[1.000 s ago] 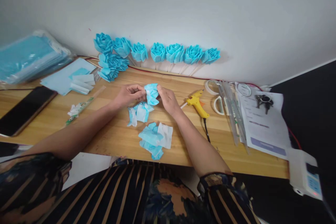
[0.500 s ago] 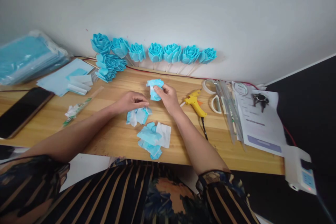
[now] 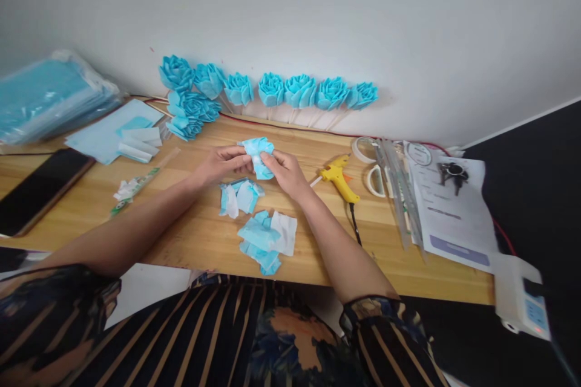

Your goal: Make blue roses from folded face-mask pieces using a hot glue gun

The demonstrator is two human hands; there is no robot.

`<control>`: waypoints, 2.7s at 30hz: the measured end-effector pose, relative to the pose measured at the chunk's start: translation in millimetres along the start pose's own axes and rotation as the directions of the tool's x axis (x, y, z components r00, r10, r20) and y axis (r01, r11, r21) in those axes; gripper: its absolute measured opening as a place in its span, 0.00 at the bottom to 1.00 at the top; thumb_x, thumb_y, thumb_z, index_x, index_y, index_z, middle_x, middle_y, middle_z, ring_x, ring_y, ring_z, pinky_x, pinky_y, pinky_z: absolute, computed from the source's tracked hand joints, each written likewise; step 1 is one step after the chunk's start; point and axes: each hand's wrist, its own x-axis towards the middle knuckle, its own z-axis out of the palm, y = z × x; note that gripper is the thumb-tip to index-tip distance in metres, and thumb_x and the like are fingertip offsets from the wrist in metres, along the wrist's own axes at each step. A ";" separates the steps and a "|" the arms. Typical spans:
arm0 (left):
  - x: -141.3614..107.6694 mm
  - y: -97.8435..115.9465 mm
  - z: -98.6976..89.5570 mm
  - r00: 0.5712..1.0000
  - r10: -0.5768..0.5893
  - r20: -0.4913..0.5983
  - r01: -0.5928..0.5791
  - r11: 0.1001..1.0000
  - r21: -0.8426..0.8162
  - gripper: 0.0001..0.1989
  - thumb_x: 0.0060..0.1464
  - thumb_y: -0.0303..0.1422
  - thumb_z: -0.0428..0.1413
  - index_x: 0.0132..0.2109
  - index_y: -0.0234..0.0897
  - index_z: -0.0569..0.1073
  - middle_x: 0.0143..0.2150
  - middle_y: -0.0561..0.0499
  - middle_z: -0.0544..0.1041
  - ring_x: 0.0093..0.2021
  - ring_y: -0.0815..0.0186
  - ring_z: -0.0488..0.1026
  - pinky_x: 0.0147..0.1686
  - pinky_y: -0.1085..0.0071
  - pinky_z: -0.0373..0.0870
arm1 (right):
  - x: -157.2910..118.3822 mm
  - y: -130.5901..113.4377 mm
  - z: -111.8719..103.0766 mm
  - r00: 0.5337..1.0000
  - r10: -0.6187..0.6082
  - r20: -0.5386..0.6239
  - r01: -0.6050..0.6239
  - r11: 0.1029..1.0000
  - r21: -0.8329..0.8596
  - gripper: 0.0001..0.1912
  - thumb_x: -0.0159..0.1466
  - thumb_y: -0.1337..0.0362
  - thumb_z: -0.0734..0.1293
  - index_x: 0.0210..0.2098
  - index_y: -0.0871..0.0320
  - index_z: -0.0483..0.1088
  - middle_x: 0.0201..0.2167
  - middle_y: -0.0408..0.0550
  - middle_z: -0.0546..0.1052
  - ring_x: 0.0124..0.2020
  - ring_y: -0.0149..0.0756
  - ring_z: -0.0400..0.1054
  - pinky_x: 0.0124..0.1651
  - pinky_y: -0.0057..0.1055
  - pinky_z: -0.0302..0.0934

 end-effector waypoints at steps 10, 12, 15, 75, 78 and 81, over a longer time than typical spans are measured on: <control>-2.0 2.2 4.5 0.996 0.034 -0.084 -0.032 0.999 0.016 0.22 0.51 0.51 0.62 0.31 0.33 0.78 0.25 0.51 0.74 0.25 0.72 0.66 0.27 0.74 0.63 | 1.3 8.2 0.4 1.000 -0.003 0.013 0.004 1.000 -0.015 0.18 0.59 0.48 0.70 0.30 0.58 0.73 0.27 0.41 0.71 0.30 0.30 0.61 0.36 0.28 0.58; -2.5 4.6 4.5 0.997 0.034 -0.067 -0.031 0.999 0.037 0.22 0.53 0.51 0.60 0.30 0.33 0.77 0.25 0.51 0.74 0.25 0.72 0.66 0.27 0.74 0.63 | 1.2 7.8 -0.4 1.000 -0.014 0.012 0.014 0.998 -0.059 0.16 0.60 0.50 0.69 0.30 0.58 0.73 0.27 0.42 0.71 0.30 0.30 0.62 0.36 0.29 0.58; -3.2 5.7 5.0 0.997 0.030 -0.068 -0.025 0.997 0.068 0.23 0.53 0.51 0.60 0.26 0.33 0.75 0.25 0.51 0.74 0.25 0.72 0.67 0.27 0.75 0.63 | 0.5 4.0 -1.7 1.000 -0.016 0.014 0.018 0.989 -0.145 0.16 0.60 0.50 0.68 0.29 0.58 0.73 0.25 0.41 0.69 0.27 0.30 0.59 0.34 0.28 0.57; 0.0 -3.6 7.4 0.982 -0.003 -0.188 -0.006 0.999 -0.050 0.19 0.45 0.45 0.67 0.26 0.34 0.72 0.22 0.54 0.72 0.24 0.73 0.66 0.27 0.74 0.61 | 2.3 2.1 3.7 1.000 0.014 0.014 -0.011 0.987 -0.163 0.13 0.59 0.54 0.67 0.34 0.57 0.69 0.26 0.40 0.69 0.28 0.29 0.60 0.32 0.27 0.55; -0.7 -3.3 6.8 0.989 -0.008 -0.150 0.003 0.999 -0.037 0.19 0.48 0.47 0.64 0.28 0.33 0.74 0.25 0.52 0.74 0.25 0.73 0.67 0.28 0.74 0.63 | 2.5 2.6 2.9 1.000 0.008 0.008 -0.007 0.988 -0.156 0.12 0.59 0.54 0.67 0.34 0.57 0.69 0.26 0.39 0.68 0.27 0.29 0.60 0.32 0.27 0.55; -1.7 -3.7 7.8 0.990 -0.023 -0.140 0.019 0.999 -0.034 0.18 0.47 0.46 0.65 0.29 0.33 0.73 0.24 0.53 0.73 0.24 0.73 0.65 0.25 0.75 0.60 | 2.5 3.3 3.0 1.000 0.009 -0.004 -0.009 0.988 -0.154 0.11 0.59 0.55 0.67 0.34 0.57 0.69 0.26 0.39 0.68 0.27 0.29 0.60 0.32 0.27 0.55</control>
